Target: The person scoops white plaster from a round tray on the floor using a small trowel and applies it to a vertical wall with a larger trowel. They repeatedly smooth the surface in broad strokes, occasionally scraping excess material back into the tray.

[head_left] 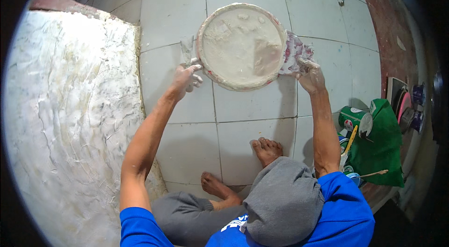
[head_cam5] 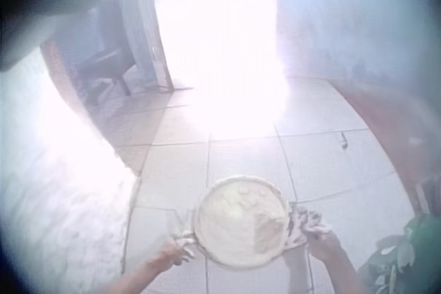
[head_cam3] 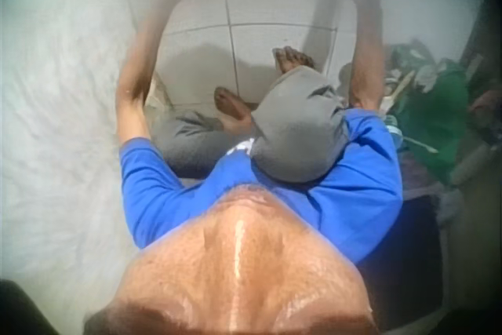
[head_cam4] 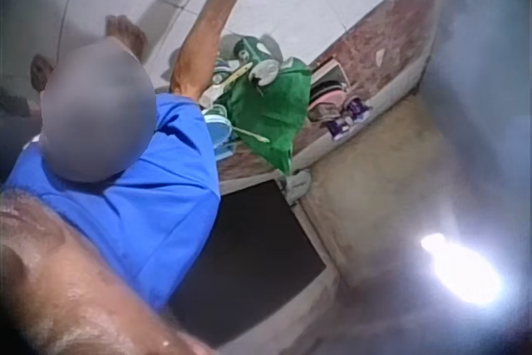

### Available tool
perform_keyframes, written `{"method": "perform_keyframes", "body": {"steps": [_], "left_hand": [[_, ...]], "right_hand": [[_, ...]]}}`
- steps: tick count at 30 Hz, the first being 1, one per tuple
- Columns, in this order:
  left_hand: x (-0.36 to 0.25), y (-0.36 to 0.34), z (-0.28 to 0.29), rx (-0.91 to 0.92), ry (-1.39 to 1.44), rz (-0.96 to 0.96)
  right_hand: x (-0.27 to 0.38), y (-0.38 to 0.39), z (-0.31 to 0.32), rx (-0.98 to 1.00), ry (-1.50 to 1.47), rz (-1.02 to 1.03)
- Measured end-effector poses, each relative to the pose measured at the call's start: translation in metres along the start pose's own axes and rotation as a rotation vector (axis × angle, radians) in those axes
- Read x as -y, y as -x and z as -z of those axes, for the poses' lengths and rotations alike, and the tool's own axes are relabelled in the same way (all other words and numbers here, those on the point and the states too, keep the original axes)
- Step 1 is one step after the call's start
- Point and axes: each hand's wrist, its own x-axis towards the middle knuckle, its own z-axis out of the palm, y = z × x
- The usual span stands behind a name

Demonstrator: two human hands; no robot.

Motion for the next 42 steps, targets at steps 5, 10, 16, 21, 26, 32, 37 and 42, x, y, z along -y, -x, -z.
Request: {"method": "perform_keyframes", "body": {"steps": [5, 10, 16, 21, 26, 32, 37, 42], "left_hand": [[0.004, -0.001, 0.002, -0.151, -0.488, -0.193], [0.017, 0.066, -0.019, 0.025, -0.439, -0.104], [0.057, 0.112, -0.014, -0.070, -0.690, -0.434], [0.021, 0.089, -0.011, -0.044, -0.446, -0.441], [-0.024, 0.088, -0.030, 0.172, 0.015, -0.161], [-0.017, 0.078, -0.031, 0.241, 0.273, -0.104], [-0.014, 0.075, -0.032, 0.255, 0.292, -0.113], [-0.001, 0.073, -0.018, 0.210, 0.338, -0.134]], "right_hand": [[-0.027, -0.005, 0.037, -0.131, 0.180, 0.146], [-0.001, 0.017, 0.031, -0.181, -0.441, -0.028], [-0.002, 0.033, 0.018, -0.116, -0.283, 0.045], [-0.016, 0.038, 0.006, -0.079, -0.093, 0.120], [-0.002, 0.045, -0.006, -0.158, -0.272, 0.021], [-0.008, 0.050, 0.007, -0.159, -0.199, 0.044], [-0.021, 0.038, 0.028, -0.184, -0.021, 0.093], [-0.017, 0.043, 0.011, -0.176, -0.131, 0.048]]}}
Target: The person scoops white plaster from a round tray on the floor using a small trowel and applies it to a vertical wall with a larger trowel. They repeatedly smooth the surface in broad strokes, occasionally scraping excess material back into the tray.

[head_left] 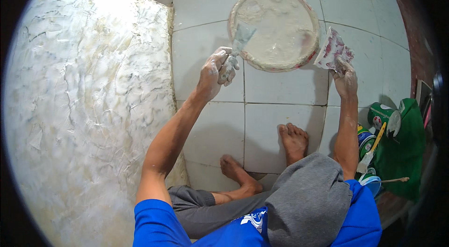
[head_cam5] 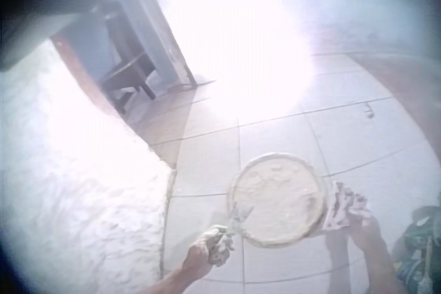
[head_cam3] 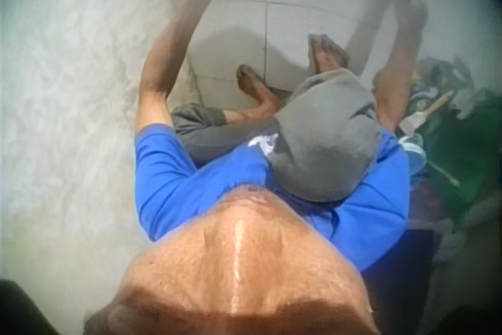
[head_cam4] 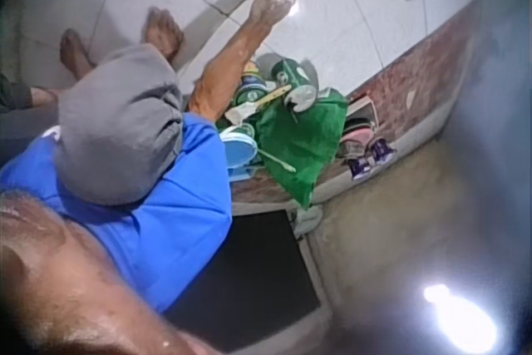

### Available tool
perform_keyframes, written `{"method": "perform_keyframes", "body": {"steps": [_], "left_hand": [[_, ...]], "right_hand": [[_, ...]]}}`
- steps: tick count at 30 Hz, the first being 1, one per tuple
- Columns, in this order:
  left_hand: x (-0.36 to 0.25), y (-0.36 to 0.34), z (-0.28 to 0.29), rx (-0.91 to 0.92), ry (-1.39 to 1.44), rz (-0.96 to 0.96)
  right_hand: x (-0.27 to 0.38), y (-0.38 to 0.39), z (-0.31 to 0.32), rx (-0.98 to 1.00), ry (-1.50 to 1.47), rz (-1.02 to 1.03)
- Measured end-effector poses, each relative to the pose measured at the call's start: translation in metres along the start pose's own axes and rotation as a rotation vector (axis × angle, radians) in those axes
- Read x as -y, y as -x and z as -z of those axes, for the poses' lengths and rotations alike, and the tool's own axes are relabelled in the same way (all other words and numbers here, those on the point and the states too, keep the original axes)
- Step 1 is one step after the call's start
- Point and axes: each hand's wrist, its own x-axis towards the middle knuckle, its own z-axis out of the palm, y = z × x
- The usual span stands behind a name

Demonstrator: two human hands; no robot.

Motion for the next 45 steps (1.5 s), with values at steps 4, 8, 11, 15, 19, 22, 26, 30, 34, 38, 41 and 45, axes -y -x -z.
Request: {"method": "perform_keyframes", "body": {"steps": [4, 8, 11, 15, 19, 22, 26, 30, 34, 38, 41, 45], "left_hand": [[-0.002, -0.001, 0.026, -0.403, 0.069, -0.033], [-0.004, 0.011, 0.086, -0.754, -0.116, -0.086], [-0.003, 0.022, 0.078, -0.697, -0.373, -0.134], [0.000, 0.015, 0.068, -0.472, -0.887, -0.253], [-0.002, 0.010, 0.018, -0.374, -1.165, -0.267], [0.006, 0.004, 0.001, -0.326, -1.320, -0.384], [0.023, -0.005, -0.016, -0.224, -1.347, -0.367], [0.027, -0.012, -0.033, -0.185, -1.325, -0.350], [0.035, -0.031, -0.063, -0.101, -1.344, -0.507], [0.040, -0.054, -0.084, -0.110, -1.396, -0.483], [0.046, -0.065, -0.083, -0.119, -1.406, -0.489], [0.060, -0.082, -0.081, -0.105, -1.433, -0.530]], "right_hand": [[0.005, -0.003, 0.003, -0.037, -0.188, -0.066], [0.011, -0.002, 0.006, 0.003, -0.158, -0.064], [0.008, 0.000, 0.004, -0.011, -0.136, -0.044], [0.008, -0.003, 0.001, 0.012, -0.050, -0.039], [-0.004, -0.006, 0.012, 0.056, 0.569, 0.262], [-0.010, -0.011, 0.019, 0.047, 0.604, 0.306], [-0.008, -0.012, 0.017, 0.047, 0.324, 0.235], [0.014, -0.004, 0.005, -0.002, -0.140, 0.003], [0.021, -0.001, -0.002, -0.051, -0.156, -0.015], [0.020, -0.001, -0.007, -0.051, -0.201, -0.025], [0.023, -0.006, -0.006, -0.042, -0.153, -0.033], [0.018, -0.016, 0.004, -0.059, -0.159, -0.052]]}}
